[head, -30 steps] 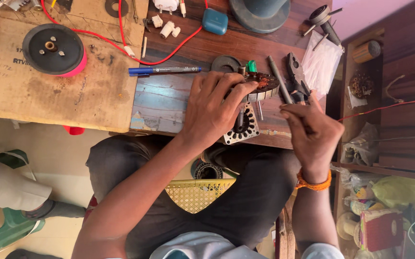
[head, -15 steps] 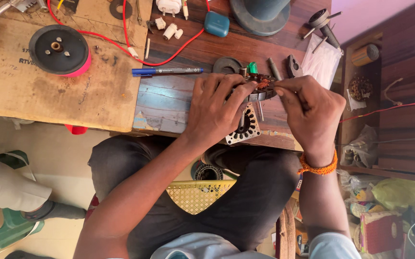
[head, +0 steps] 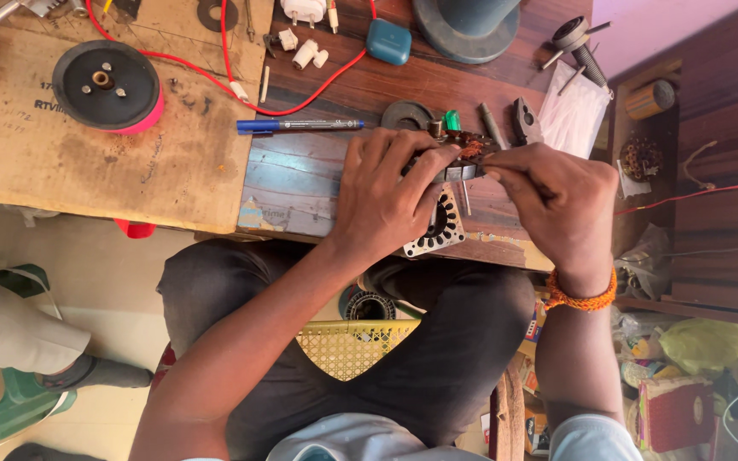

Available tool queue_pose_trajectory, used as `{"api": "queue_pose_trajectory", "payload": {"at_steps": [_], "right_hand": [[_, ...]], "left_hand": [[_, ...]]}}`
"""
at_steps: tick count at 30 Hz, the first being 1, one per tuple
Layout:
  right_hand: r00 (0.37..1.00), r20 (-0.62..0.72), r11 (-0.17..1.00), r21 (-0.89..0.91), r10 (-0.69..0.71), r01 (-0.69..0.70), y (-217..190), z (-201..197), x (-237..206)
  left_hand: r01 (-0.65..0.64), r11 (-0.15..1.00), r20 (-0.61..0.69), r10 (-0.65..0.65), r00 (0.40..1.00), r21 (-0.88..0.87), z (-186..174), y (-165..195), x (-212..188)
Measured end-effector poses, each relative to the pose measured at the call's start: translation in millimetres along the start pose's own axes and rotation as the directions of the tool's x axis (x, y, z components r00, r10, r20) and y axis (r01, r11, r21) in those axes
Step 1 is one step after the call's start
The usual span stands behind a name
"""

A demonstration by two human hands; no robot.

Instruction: The person sits at a workbench and inserts copper wire coil ends into the slots of a motor stator core held in a metal fixture, pressing and arranging the windings by hand and occasionally using a small hand tool to seat the wires. They continue working around the stator, repositioning the core as they go.

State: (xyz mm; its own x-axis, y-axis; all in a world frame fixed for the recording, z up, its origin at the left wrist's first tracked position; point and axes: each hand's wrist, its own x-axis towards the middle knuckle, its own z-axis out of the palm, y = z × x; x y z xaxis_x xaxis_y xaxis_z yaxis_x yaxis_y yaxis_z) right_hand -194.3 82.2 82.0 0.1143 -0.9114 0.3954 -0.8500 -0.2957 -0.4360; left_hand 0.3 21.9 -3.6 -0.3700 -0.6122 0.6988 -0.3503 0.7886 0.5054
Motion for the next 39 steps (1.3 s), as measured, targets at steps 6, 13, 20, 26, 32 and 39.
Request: {"api": "queue_pose_trajectory", "payload": {"at_steps": [6,13,20,26,32,39], "right_hand": [[0.999,-0.002,0.999,-0.008,-0.036,0.036,3,5,11],[0.999,0.047,1.0,0.004,-0.007,0.007,3,3,24],[0.99,0.115,0.996,0.032,-0.083,0.08,2,-13,19],[0.99,0.117,0.996,0.018,-0.083,0.082,0,-15,21],[0.974,0.077,0.977,-0.022,-0.212,0.214,10,-12,40],[0.975,0.049,0.971,-0.091,-0.216,0.22,15,2,57]], "left_hand": [[0.0,1.0,-0.022,0.0,1.0,-0.005,1,-2,2],[0.005,1.0,-0.028,-0.005,1.0,-0.01,3,-4,1],[0.007,1.0,-0.034,-0.007,0.999,-0.018,2,-4,1],[0.016,1.0,-0.035,-0.016,0.999,-0.024,3,-5,0],[-0.002,1.0,-0.066,0.001,0.998,-0.021,4,-5,0],[-0.027,0.999,-0.056,0.025,0.998,-0.035,-5,-2,7]]}}
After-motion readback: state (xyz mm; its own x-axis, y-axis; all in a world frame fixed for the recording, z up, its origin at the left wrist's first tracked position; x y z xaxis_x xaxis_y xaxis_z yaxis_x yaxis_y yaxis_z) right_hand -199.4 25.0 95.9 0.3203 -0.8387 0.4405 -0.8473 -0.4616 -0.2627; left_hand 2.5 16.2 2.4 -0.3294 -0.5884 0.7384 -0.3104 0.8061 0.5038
